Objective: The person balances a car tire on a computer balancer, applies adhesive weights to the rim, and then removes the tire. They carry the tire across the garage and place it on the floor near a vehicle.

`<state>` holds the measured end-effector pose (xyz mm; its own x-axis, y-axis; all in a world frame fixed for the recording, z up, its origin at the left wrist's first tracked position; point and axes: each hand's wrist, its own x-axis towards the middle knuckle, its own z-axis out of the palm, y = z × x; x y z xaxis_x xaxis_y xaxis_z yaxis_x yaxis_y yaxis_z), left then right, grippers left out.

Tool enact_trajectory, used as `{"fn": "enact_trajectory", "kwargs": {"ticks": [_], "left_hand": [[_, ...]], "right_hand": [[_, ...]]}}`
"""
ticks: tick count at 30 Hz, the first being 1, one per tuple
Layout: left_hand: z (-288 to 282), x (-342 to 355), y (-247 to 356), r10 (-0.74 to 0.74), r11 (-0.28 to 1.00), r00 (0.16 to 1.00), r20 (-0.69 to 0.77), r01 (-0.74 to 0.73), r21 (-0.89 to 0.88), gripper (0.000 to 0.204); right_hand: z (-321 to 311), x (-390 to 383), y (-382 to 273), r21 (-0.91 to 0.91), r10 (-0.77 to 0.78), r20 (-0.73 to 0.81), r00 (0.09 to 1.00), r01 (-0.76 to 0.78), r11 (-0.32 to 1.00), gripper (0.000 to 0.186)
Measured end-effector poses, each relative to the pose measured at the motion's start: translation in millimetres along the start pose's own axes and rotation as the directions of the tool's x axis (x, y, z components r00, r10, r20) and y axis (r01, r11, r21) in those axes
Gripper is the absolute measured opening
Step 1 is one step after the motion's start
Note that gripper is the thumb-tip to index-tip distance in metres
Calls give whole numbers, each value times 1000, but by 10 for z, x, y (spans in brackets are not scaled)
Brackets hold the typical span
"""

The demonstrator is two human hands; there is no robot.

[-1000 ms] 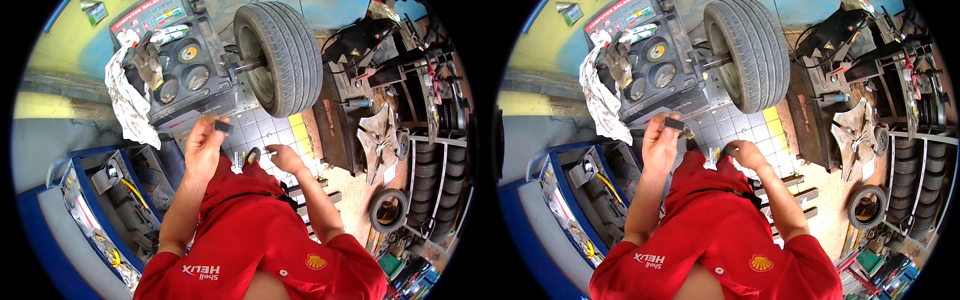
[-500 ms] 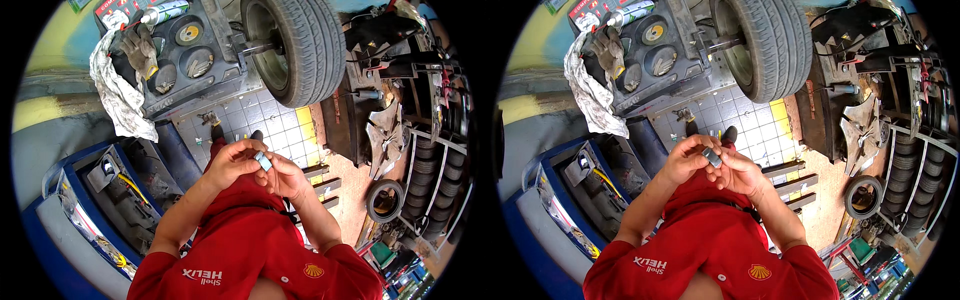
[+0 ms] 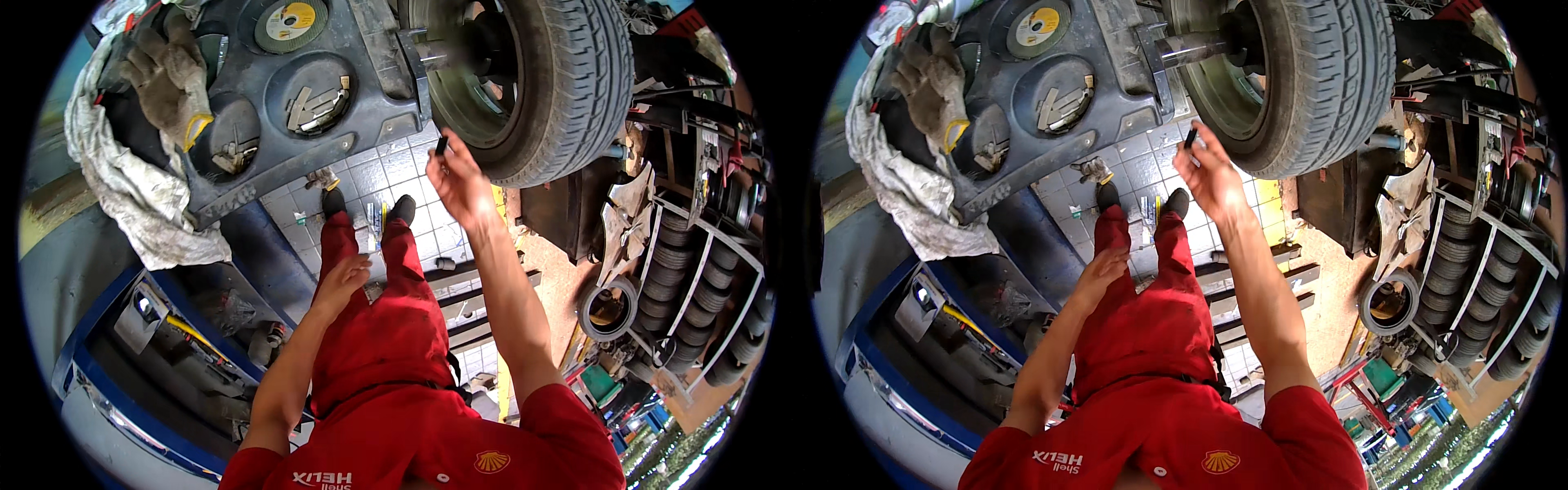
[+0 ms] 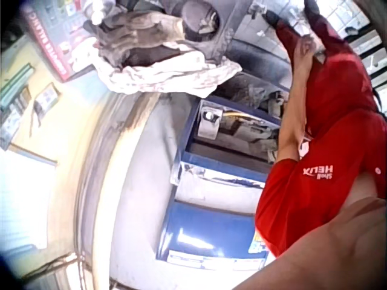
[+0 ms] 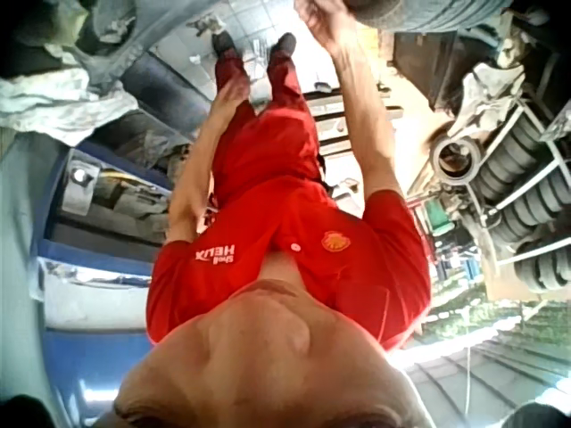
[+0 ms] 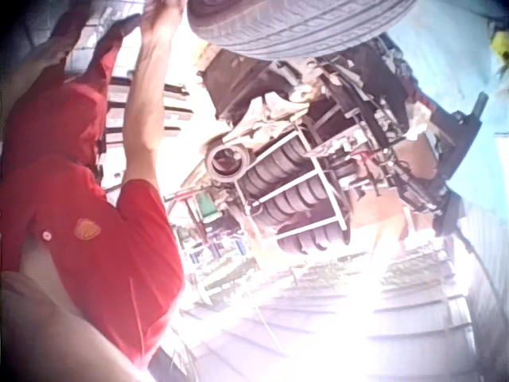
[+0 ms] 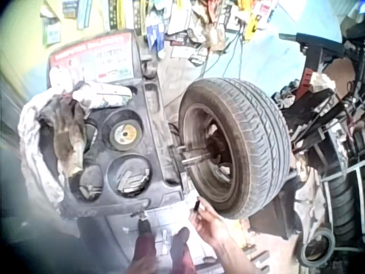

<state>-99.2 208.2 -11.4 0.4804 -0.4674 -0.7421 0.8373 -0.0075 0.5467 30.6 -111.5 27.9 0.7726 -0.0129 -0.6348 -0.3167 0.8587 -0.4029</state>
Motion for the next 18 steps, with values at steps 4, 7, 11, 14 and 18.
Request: {"fn": "enact_trajectory", "kwargs": {"ticks": [4, 7, 11, 14, 18], "left_hand": [[-359, -11, -508, -96, 995, 990, -103, 95, -14, 39], [-589, 16, -877, -140, 990, 975, -172, 140, -10, 38], [-649, 153, -1274, -148, 988, 960, -239, 134, -73, 35], [-590, 345, -1713, -66, 994, 961, -267, 41, -99, 34], [-320, 633, -2275, 2, 986, 944, -330, -56, -154, 31]], "right_hand": [[-374, 1055, -37, -179, -246, -119, 962, 223, 958, 42], [-525, 1634, -203, -790, -463, -239, 853, 106, 604, 39], [-958, 2265, -501, -946, -615, 112, 780, -106, -307, 38], [-728, 2393, -634, -910, -628, -51, 776, -295, -291, 38], [-1013, 2644, -914, -827, -561, 3, 828, -313, -466, 38]]}}
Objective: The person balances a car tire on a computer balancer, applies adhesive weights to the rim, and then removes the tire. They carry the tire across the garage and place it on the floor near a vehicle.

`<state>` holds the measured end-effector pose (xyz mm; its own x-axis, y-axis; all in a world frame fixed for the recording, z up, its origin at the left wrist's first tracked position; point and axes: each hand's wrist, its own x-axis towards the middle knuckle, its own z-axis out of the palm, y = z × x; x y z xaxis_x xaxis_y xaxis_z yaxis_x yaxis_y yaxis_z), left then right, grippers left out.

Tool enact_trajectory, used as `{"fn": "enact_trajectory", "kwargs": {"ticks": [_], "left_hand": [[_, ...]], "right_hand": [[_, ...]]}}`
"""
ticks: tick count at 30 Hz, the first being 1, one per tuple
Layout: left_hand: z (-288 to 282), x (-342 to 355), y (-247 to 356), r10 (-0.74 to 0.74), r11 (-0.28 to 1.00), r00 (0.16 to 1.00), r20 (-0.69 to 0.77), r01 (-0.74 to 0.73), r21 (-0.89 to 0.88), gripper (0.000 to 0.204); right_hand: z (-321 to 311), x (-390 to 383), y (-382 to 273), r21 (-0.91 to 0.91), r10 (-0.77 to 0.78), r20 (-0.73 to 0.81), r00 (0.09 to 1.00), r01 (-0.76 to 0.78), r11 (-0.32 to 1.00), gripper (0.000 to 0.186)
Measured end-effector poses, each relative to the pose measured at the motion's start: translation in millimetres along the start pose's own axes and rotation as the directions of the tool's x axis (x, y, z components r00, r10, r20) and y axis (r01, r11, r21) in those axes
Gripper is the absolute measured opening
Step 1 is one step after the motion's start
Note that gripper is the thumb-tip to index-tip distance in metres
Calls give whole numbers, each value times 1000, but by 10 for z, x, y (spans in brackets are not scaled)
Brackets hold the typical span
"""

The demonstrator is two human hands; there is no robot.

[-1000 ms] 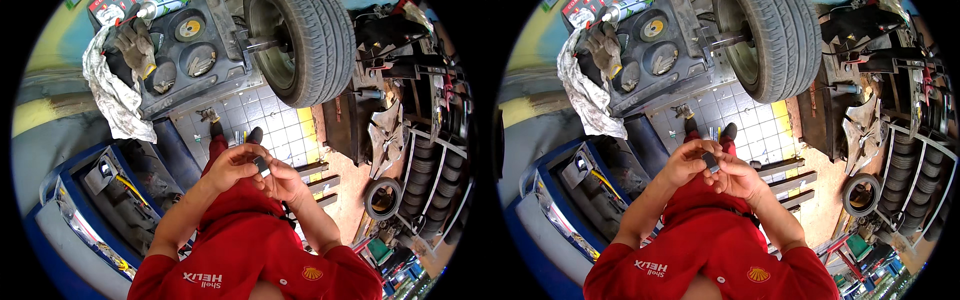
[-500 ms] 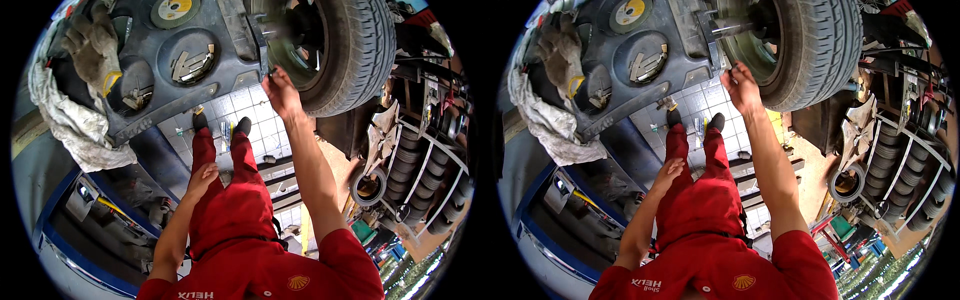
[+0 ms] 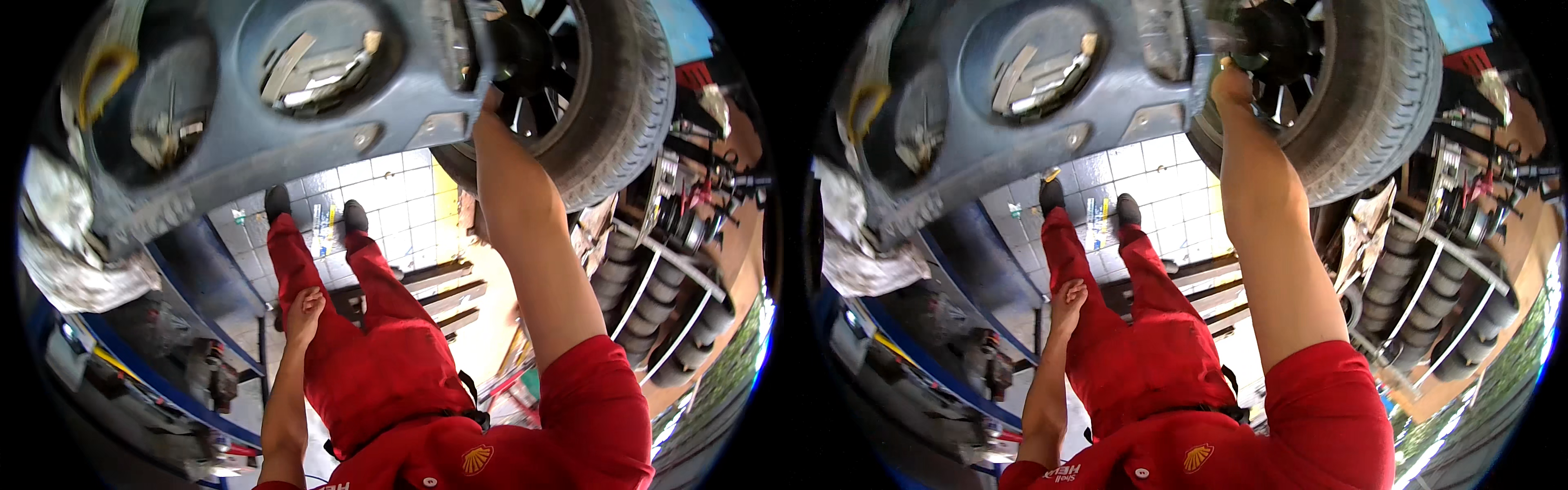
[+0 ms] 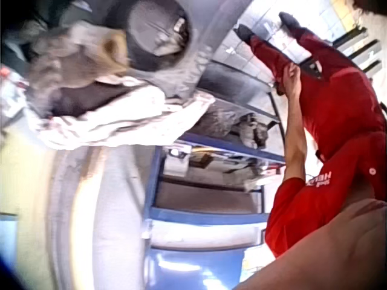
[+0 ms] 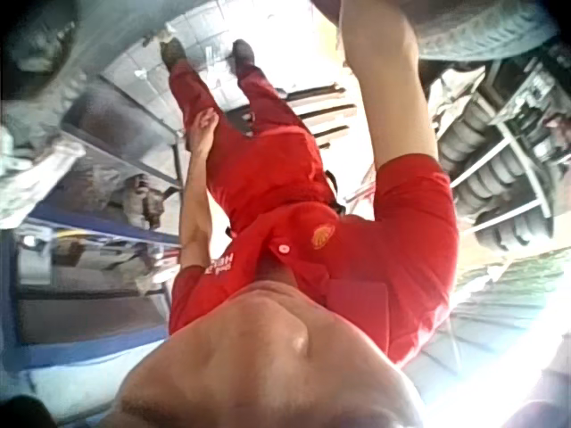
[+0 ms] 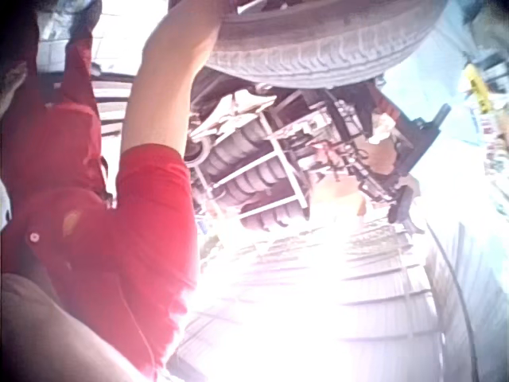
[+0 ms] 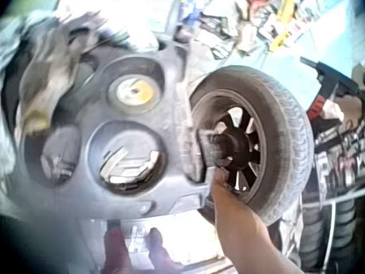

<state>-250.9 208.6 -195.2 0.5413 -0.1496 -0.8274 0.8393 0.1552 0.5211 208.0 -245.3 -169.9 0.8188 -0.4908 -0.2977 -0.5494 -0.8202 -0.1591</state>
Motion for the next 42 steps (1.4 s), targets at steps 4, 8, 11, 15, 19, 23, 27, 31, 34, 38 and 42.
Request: {"fn": "enact_trajectory", "kwargs": {"ticks": [4, 8, 11, 15, 19, 23, 27, 31, 34, 38, 42], "left_hand": [[432, 161, -562, 61, 993, 998, -29, -64, -101, 32], [1000, 387, -815, 84, 987, 995, -57, -91, -130, 36], [1242, 422, -961, 69, 978, 996, -49, -77, -193, 37], [1450, 440, -1249, 58, 982, 996, -64, -69, -176, 35], [1459, 501, -1492, 44, 966, 996, -72, -61, -250, 33], [1549, 483, -1518, 71, 953, 992, -101, -98, -288, 30], [1586, 445, -1529, 11, 979, 994, -108, -32, -203, 29], [1637, 442, -1613, 15, 970, 992, -129, -45, -238, 30], [1644, 487, -1660, 42, 953, 992, -121, -76, -293, 31], [1617, 484, -1650, 33, 970, 993, -116, -59, -235, 32], [1634, 436, -1603, 7, 968, 990, -143, -42, -247, 32]], "right_hand": [[-42, 335, 103, -205, -98, 60, 993, 108, 973, 38], [-44, 603, 47, -375, -157, 108, 982, 186, 908, 39], [-28, 709, 115, -476, -172, 132, 976, 214, 853, 40], [-5, 885, 112, -598, -183, 173, 968, 251, 762, 40], [7, 969, 145, -678, -184, 209, 961, 278, 681, 41], [28, 1063, 189, -733, -181, 235, 955, 296, 613, 42], [36, 1104, 104, -800, -163, 244, 956, 294, 524, 43], [98, 1138, 18, -877, -186, 250, 950, 303, 373, 39], [90, 1401, 222, -926, -267, 247, 932, 308, 218, 35], [120, 1481, 229, -925, -195, 301, 933, 336, 180, 34], [289, 1371, 8, -932, -127, 361, 924, 360, -32, 35]]}}
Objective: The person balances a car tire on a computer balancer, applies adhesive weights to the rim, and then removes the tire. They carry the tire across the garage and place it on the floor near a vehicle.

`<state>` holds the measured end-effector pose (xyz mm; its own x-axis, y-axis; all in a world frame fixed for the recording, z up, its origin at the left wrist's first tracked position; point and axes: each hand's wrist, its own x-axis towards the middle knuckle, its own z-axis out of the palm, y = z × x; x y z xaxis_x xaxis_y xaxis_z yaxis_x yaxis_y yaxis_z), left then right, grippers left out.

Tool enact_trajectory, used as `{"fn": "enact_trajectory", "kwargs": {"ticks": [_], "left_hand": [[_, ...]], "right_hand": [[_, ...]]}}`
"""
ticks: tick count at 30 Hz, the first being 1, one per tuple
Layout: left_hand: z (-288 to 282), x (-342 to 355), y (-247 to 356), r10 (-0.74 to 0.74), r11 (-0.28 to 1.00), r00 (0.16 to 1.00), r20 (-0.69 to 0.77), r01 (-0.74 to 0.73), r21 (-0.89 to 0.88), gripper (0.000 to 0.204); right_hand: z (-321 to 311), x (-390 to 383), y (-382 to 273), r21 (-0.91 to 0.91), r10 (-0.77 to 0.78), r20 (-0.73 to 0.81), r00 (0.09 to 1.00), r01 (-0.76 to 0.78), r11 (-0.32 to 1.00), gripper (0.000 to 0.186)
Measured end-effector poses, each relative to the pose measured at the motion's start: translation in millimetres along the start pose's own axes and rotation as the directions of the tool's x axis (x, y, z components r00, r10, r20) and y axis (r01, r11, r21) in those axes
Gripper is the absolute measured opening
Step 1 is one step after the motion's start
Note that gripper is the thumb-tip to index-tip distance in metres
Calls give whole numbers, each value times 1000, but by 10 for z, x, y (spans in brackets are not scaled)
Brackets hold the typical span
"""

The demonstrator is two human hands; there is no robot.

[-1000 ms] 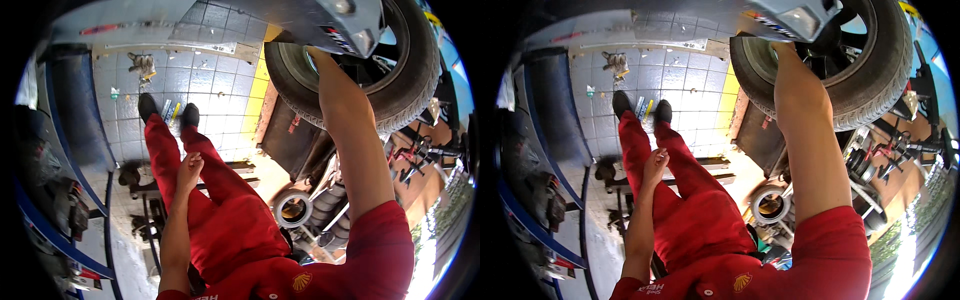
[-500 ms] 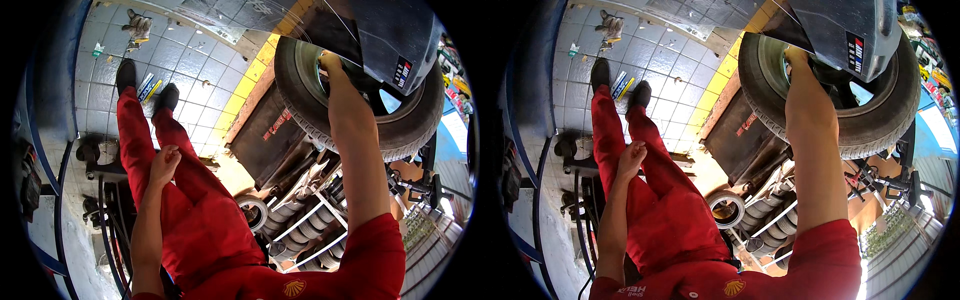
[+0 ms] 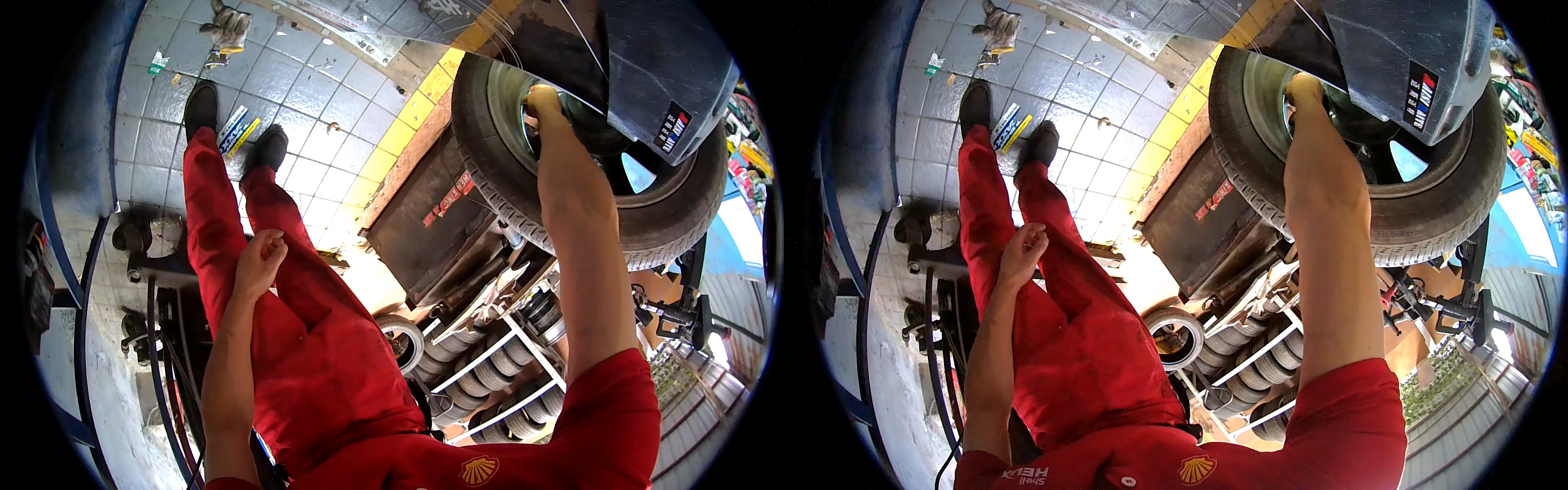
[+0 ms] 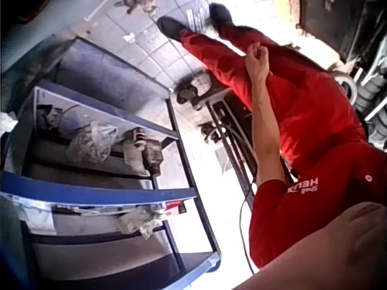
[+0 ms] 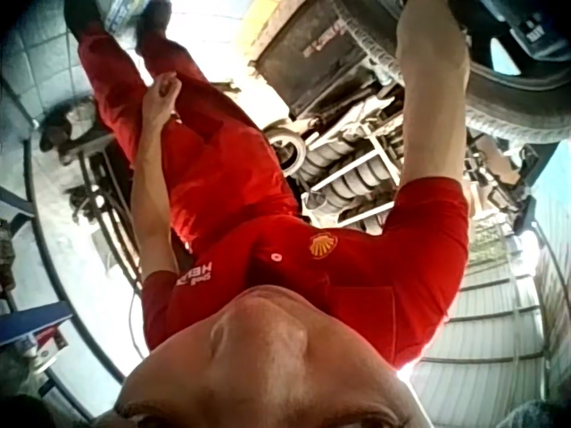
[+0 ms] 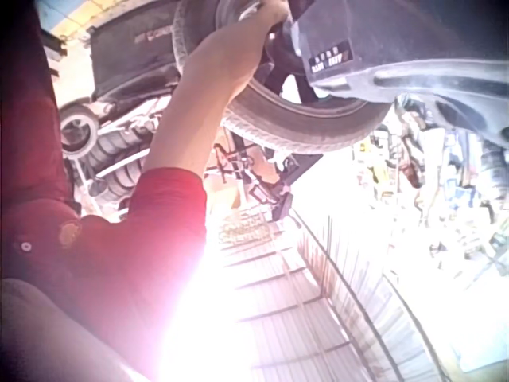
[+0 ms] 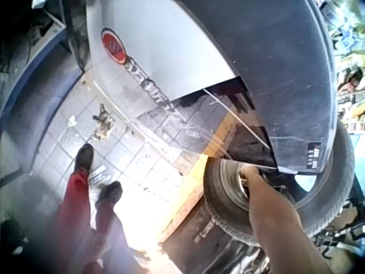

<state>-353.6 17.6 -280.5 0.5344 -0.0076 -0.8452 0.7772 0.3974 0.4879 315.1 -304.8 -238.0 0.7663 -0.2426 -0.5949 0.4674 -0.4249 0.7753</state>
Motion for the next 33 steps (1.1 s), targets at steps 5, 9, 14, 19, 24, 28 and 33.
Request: {"fn": "enact_trajectory", "kwargs": {"ticks": [5, 9, 14, 19, 24, 28, 33], "left_hand": [[-53, 53, 4, 39, 999, 998, 41, -40, 33, 31], [-34, 24, 21, 16, 999, 1000, 20, -17, 43, 31], [-51, 33, 72, 17, 999, 999, 29, -18, 50, 31], [-20, 7, 91, 30, 999, 1000, 6, -30, 29, 29], [-48, 24, 110, 37, 996, 999, 12, -38, 78, 29], [-35, 21, 94, 19, 997, 1000, -2, -18, 80, 30], [-32, 41, 23, 16, 999, 1000, -1, -15, 50, 31]], "right_hand": [[680, 592, 550, -169, -46, 3, 999, 46, 985, 39], [391, 436, 202, -220, -64, 68, 996, 78, 972, 41], [472, 371, 289, -109, 65, 69, 995, -57, 992, 34], [369, 369, 170, -117, 65, 69, 996, -56, 992, 34], [542, 469, 319, 644, 320, 267, 909, -415, 643, 38], [276, 129, 157, 835, 283, 317, 905, -408, 369, 31], [83, -59, 88, 788, 284, 417, 863, -499, 360, 24]]}}
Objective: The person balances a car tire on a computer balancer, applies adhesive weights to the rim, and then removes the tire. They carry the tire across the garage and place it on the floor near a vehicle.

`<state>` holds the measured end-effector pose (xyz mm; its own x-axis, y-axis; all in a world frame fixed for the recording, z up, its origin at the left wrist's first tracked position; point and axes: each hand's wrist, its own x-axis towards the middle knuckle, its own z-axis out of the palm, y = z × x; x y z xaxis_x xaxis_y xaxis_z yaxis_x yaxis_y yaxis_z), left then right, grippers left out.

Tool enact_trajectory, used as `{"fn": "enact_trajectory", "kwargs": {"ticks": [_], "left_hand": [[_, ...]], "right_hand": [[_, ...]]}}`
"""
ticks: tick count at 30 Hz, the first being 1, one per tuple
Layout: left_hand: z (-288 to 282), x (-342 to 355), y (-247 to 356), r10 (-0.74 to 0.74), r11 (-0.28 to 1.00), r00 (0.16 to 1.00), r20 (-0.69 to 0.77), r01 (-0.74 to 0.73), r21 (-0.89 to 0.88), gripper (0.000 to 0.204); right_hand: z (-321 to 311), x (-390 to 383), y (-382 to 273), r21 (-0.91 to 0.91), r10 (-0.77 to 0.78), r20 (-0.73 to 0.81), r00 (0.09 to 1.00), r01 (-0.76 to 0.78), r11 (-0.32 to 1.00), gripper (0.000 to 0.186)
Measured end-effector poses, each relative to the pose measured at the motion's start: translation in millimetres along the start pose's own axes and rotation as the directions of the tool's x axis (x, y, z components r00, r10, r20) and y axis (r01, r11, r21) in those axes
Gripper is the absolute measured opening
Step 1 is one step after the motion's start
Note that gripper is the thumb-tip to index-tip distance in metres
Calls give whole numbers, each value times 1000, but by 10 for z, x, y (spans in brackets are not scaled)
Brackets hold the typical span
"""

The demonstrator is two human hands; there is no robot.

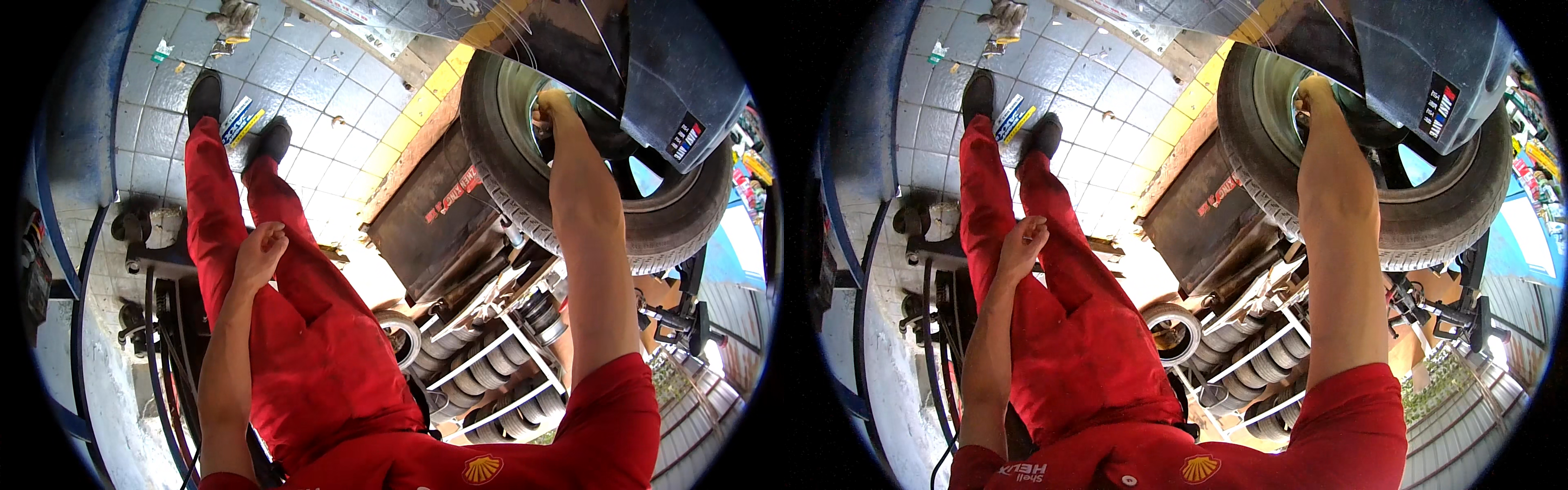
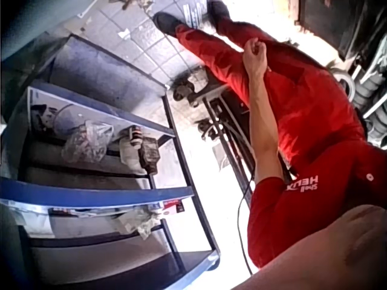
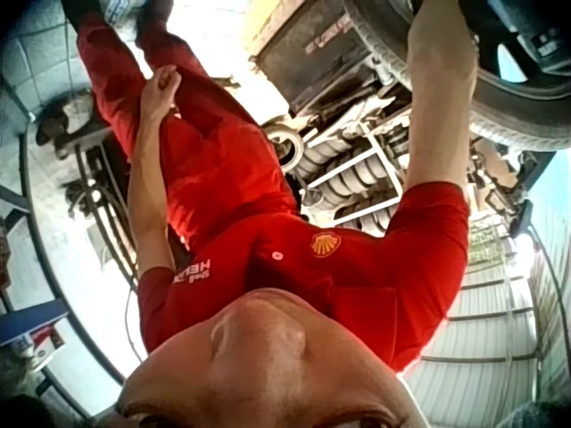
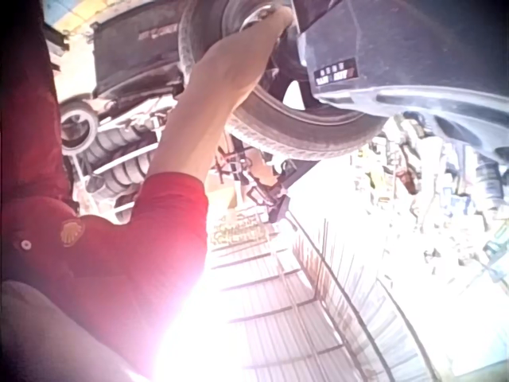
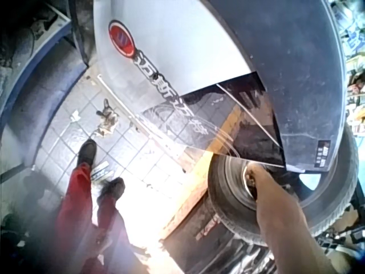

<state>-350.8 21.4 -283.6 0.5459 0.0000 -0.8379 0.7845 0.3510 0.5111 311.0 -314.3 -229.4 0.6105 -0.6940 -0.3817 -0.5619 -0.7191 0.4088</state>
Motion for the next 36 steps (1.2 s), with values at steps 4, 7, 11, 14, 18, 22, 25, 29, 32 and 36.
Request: {"fn": "enact_trajectory", "kwargs": {"ticks": [4, 7, 11, 14, 18, 22, 25, 29, 32, 36], "left_hand": [[-24, -17, 37, -18, 1000, 1000, 9, 18, 16, 30], [-21, -35, 10, -17, 1000, 1000, 12, 17, -10, 30], [-36, -29, 15, -35, 999, 999, 30, 36, -27, 30], [-40, -32, 35, -12, 999, 1000, 1, 12, 29, 30], [-46, -25, 21, 9, 999, 1000, 13, -9, 34, 31], [-48, 7, -123, 51, 999, 998, -20, -51, -13, 30], [10, -40, -103, -7, 991, 997, -75, -3, -135, 30], [-99, 56, -25, 56, 987, 997, 43, -49, -150, 30], [-12, 51, -53, 57, 984, 997, -57, -66, -164, 31], [-31, 23, 59, 60, 985, 997, -52, -68, -159, 32]], "right_hand": [[10, 67, 60, -95, -76, 32, 997, 78, 992, 27], [-7, 144, 104, -10, -101, 94, 990, 103, 995, 30], [-3, 343, 79, -283, -19, 228, 974, 85, 955, 28], [68, 500, 43, -404, -15, 330, 944, 156, 901, 26], [7, 405, 0, -433, -76, 163, 984, 140, 891, 20], [-47, 24, 47, -431, -238, 203, 950, 305, 849, 15], [32, -549, -95, 19, -362, 103, 927, 362, 932, 18], [-294, 211, 541, 207, -230, 237, 944, 182, 961, 20], [-156, -1110, -136, 120, -351, 252, 902, 331, 936, 18], [-106, -839, -76, 141, -385, 200, 901, 362, 921, 16]]}}
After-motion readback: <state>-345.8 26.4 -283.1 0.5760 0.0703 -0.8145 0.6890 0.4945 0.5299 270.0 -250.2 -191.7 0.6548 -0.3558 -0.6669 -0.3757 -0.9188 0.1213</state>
